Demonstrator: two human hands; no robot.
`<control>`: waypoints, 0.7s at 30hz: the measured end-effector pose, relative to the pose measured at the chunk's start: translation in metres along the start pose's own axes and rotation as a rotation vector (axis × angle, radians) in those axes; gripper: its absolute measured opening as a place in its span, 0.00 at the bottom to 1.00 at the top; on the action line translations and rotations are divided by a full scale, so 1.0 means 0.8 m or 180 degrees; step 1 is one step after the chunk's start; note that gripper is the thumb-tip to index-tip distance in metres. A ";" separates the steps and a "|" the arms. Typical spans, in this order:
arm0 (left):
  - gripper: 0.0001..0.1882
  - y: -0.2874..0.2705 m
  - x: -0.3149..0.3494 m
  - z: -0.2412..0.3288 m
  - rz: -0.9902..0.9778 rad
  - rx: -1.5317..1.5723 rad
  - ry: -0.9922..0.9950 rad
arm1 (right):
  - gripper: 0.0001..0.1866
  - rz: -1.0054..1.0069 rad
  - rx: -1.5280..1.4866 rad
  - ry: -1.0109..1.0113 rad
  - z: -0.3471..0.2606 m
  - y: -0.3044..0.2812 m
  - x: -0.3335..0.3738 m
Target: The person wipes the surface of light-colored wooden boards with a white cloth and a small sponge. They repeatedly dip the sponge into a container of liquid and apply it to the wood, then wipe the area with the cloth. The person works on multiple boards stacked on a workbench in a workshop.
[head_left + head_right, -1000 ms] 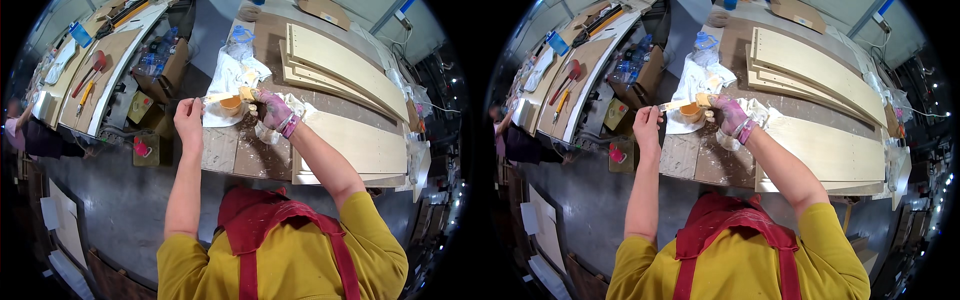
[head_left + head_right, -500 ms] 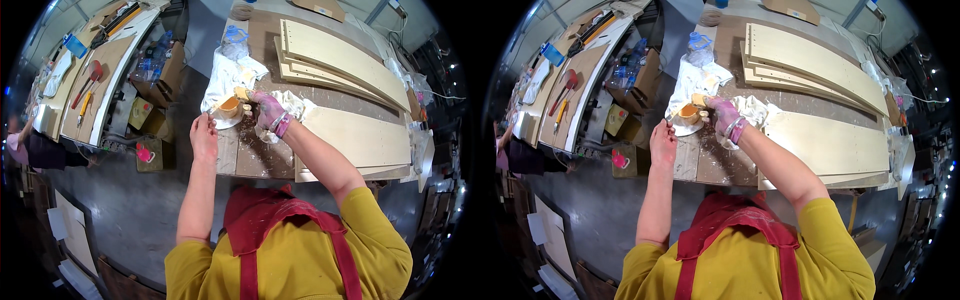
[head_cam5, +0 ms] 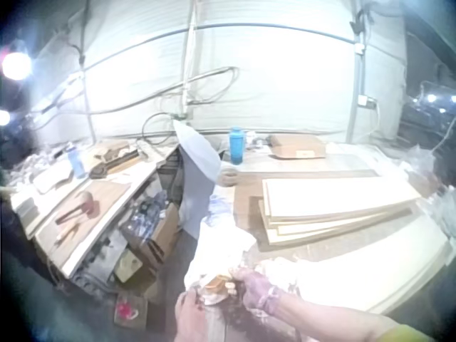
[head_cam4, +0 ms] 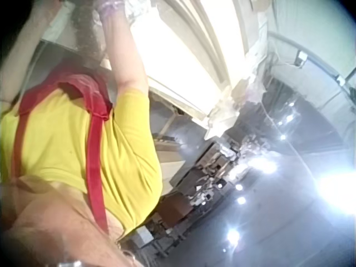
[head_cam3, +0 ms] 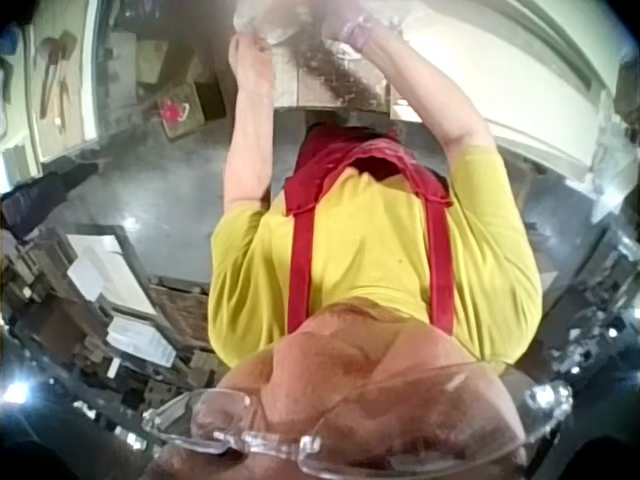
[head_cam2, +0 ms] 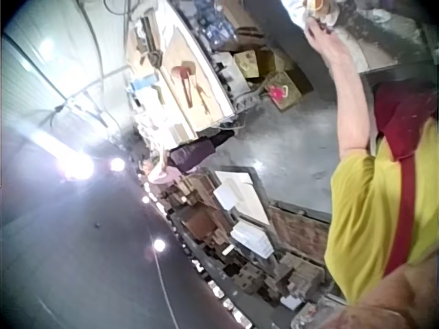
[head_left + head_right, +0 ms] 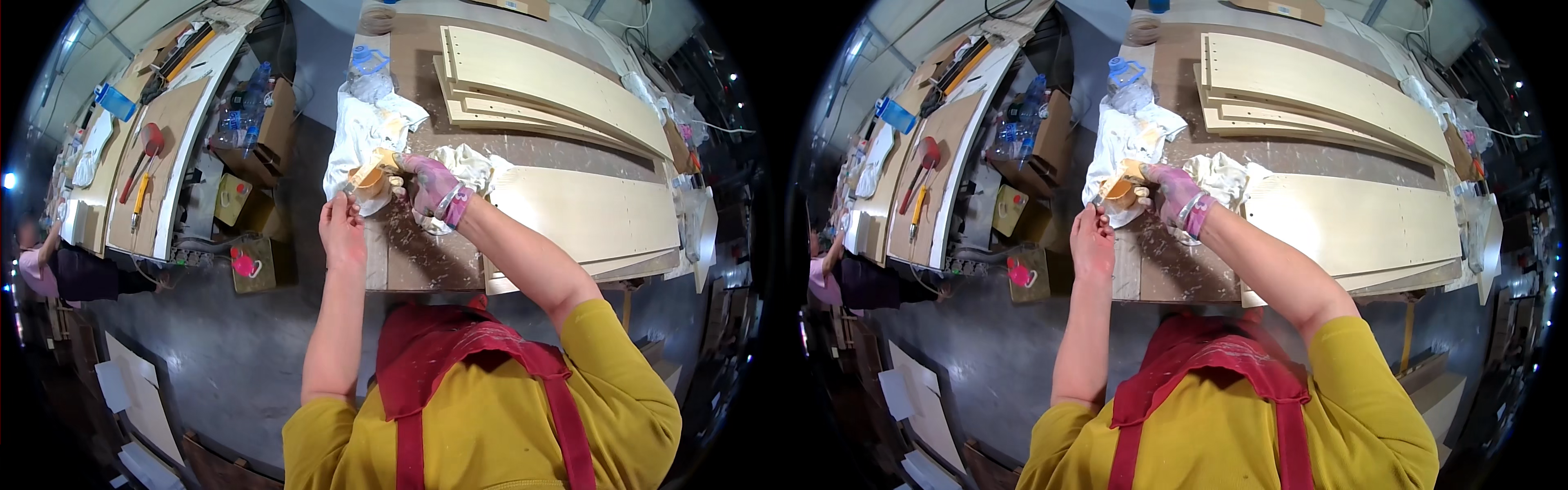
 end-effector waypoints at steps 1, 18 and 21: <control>0.06 -0.001 -0.002 -0.001 0.0039 0.0015 0.0009 | 0.09 -0.0024 0.0059 0.0018 0.000 0.001 0.000; 0.05 -0.014 -0.010 0.054 0.0223 -0.0907 0.1543 | 0.09 -0.0450 0.0117 0.0007 -0.010 0.004 0.021; 0.06 0.013 0.015 0.084 -0.0067 -0.1464 0.2268 | 0.11 -0.0449 0.0514 -0.0467 -0.024 -0.005 0.009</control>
Point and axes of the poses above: each hand's wrist, its own x-axis away from the middle knuckle, its own y-axis out of the palm, z = x × y, the point moved 8 cm from there along -x, towards the middle knuckle, and after that the axes turned 9 degrees about z, right-handed, at the moved point
